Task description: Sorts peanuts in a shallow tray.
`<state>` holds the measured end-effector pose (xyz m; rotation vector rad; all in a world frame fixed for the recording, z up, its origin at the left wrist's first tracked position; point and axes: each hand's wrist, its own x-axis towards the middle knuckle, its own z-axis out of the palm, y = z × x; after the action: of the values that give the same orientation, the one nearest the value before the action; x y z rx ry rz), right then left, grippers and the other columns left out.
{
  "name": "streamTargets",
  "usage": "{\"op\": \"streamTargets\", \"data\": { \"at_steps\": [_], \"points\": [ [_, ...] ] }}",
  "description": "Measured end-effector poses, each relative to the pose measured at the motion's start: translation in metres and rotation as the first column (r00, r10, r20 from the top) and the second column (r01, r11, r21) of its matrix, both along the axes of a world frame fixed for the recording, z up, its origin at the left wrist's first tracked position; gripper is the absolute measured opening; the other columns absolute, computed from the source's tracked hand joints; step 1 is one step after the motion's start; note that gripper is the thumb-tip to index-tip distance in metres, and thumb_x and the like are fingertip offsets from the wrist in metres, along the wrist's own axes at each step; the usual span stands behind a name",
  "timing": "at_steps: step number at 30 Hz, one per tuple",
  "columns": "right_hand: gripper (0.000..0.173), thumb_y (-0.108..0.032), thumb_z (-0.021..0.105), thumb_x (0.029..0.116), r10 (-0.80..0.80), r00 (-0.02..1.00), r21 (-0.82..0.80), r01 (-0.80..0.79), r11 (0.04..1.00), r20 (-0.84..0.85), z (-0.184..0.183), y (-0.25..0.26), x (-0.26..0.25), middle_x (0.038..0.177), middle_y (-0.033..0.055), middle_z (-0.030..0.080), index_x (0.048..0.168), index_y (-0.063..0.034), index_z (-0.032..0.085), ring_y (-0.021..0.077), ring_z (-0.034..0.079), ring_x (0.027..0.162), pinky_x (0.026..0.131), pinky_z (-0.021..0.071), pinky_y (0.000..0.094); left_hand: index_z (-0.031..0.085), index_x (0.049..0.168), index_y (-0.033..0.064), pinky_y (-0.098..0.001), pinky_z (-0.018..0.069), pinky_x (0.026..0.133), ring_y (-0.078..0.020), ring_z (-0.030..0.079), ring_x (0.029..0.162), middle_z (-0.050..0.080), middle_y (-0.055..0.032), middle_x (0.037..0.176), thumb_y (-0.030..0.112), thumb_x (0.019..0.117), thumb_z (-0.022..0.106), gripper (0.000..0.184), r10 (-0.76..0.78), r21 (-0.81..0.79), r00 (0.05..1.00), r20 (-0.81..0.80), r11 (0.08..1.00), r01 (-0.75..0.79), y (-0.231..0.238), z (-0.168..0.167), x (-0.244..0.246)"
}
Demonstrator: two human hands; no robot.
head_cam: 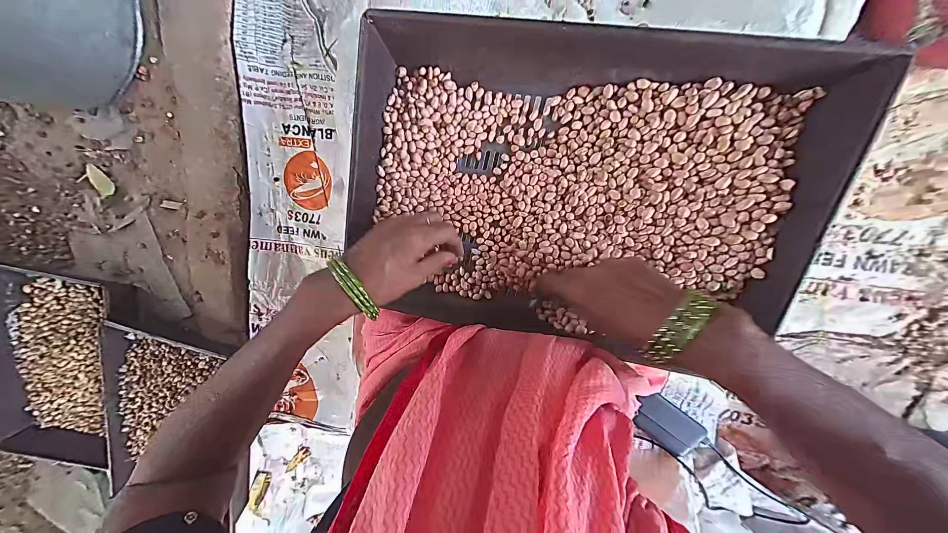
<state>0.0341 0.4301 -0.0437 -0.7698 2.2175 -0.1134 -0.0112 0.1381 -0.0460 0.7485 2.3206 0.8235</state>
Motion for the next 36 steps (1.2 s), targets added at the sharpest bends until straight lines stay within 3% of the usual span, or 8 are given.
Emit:
{"op": "streamTargets", "data": {
  "at_steps": [5, 11, 20, 22, 24, 27, 30, 36],
  "points": [
    [0.016, -0.019, 0.061, 0.1039, -0.291, 0.929, 0.137, 0.327, 0.935, -0.228, 0.034, 0.064, -0.007, 0.079, 0.0191, 0.069, 0.116, -0.0126, 0.070, 0.0467, 0.068, 0.071, 0.056, 0.0499, 0.0626, 0.074, 0.108, 0.0037, -0.0489, 0.0585, 0.080, -0.0320, 0.071, 0.094, 0.069, -0.0168, 0.107, 0.013, 0.1022, 0.059, 0.018, -0.069, 0.037, 0.986, -0.150, 0.996, 0.076, 0.027, -0.031, 0.004],
    [0.025, -0.023, 0.056, 0.1047, -0.481, 0.844, -0.490, 0.323, 0.810, -0.238, 0.009, 0.024, -0.001, 0.081, 0.0159, 0.071, 0.119, -0.0092, 0.070, 0.0382, 0.069, 0.064, 0.054, 0.0529, 0.0583, 0.072, 0.107, -0.0022, -0.0507, 0.0602, 0.080, -0.0401, 0.072, 0.095, 0.069, -0.0232, 0.103, 0.015, 0.0996, 0.065, 0.020, -0.187, -0.131, 0.949, -0.254, 0.979, 0.158, 0.049, -0.041, 0.017],
    [0.015, -0.001, 0.057, 0.0981, -0.349, 0.844, -0.254, 0.263, 0.931, -0.407, -0.037, -0.044, 0.000, 0.084, 0.0202, 0.069, 0.111, 0.0000, 0.066, 0.0402, 0.070, 0.065, 0.050, 0.0533, 0.0506, 0.073, 0.105, -0.0021, -0.0489, 0.0597, 0.072, -0.0400, 0.070, 0.087, 0.067, -0.0240, 0.100, 0.007, 0.0903, 0.069, 0.018, -0.123, -0.135, 0.912, -0.390, 0.988, 0.075, 0.051, -0.051, 0.027],
    [0.019, -0.012, 0.056, 0.1030, -0.533, 0.818, -0.450, 0.401, 0.798, -0.217, -0.036, -0.030, -0.002, 0.082, 0.0174, 0.071, 0.113, -0.0027, 0.069, 0.0363, 0.071, 0.065, 0.055, 0.0564, 0.0527, 0.072, 0.105, -0.0001, -0.0519, 0.0593, 0.073, -0.0388, 0.071, 0.090, 0.067, -0.0229, 0.105, 0.013, 0.0914, 0.067, 0.020, -0.051, -0.118, 0.944, -0.327, 0.993, 0.013, 0.048, -0.048, 0.022],
    [0.018, -0.018, 0.052, 0.1054, -0.648, 0.726, -0.595, 0.633, 0.496, 0.232, -0.024, -0.006, -0.008, 0.070, 0.0026, 0.059, 0.112, -0.0078, 0.066, 0.0133, 0.053, 0.054, 0.050, 0.0467, 0.0308, 0.071, 0.104, 0.0001, -0.0553, 0.0592, 0.073, -0.0369, 0.071, 0.089, 0.068, -0.0216, 0.107, 0.016, 0.0937, 0.067, 0.019, 0.090, -0.070, 0.968, -0.236, 0.992, -0.109, 0.040, -0.034, 0.011],
    [0.036, -0.022, 0.028, 0.1056, -0.386, 0.303, -0.341, 0.939, -0.034, 0.871, -0.014, 0.012, -0.011, 0.056, -0.0119, 0.045, 0.099, -0.0170, 0.063, -0.0040, 0.033, 0.039, 0.035, 0.0289, 0.0120, 0.071, 0.101, 0.0034, -0.0320, 0.0566, 0.067, -0.0166, 0.066, 0.075, 0.068, -0.0113, 0.095, 0.017, 0.0944, 0.067, 0.016, 0.161, 0.187, 0.968, -0.192, 0.974, -0.125, 0.035, -0.004, -0.001],
    [0.062, -0.048, 0.010, 0.1104, -0.211, 0.224, -0.242, 0.968, -0.063, 0.952, -0.017, 0.004, -0.012, 0.066, -0.0097, 0.059, 0.102, -0.0171, 0.063, -0.0050, 0.037, 0.040, 0.037, 0.0315, 0.0108, 0.072, 0.112, 0.0031, -0.0186, 0.0534, 0.069, -0.0053, 0.064, 0.079, 0.073, -0.0073, 0.103, 0.026, 0.1010, 0.063, 0.027, 0.144, 0.400, 0.962, -0.231, 0.916, -0.041, 0.048, 0.013, -0.008],
    [0.049, -0.030, 0.035, 0.1113, -0.423, 0.296, -0.403, 0.895, -0.191, 0.856, -0.014, -0.003, -0.016, 0.053, -0.0111, 0.042, 0.065, -0.0218, 0.046, -0.0021, 0.032, 0.040, 0.037, 0.0265, 0.0140, 0.074, 0.105, 0.0011, -0.0501, 0.0588, 0.079, -0.0346, 0.071, 0.091, 0.069, -0.0190, 0.100, 0.016, 0.1022, 0.060, 0.020, -0.020, 0.044, 0.968, -0.251, 0.999, 0.032, 0.049, -0.032, -0.010]
  ]
}}
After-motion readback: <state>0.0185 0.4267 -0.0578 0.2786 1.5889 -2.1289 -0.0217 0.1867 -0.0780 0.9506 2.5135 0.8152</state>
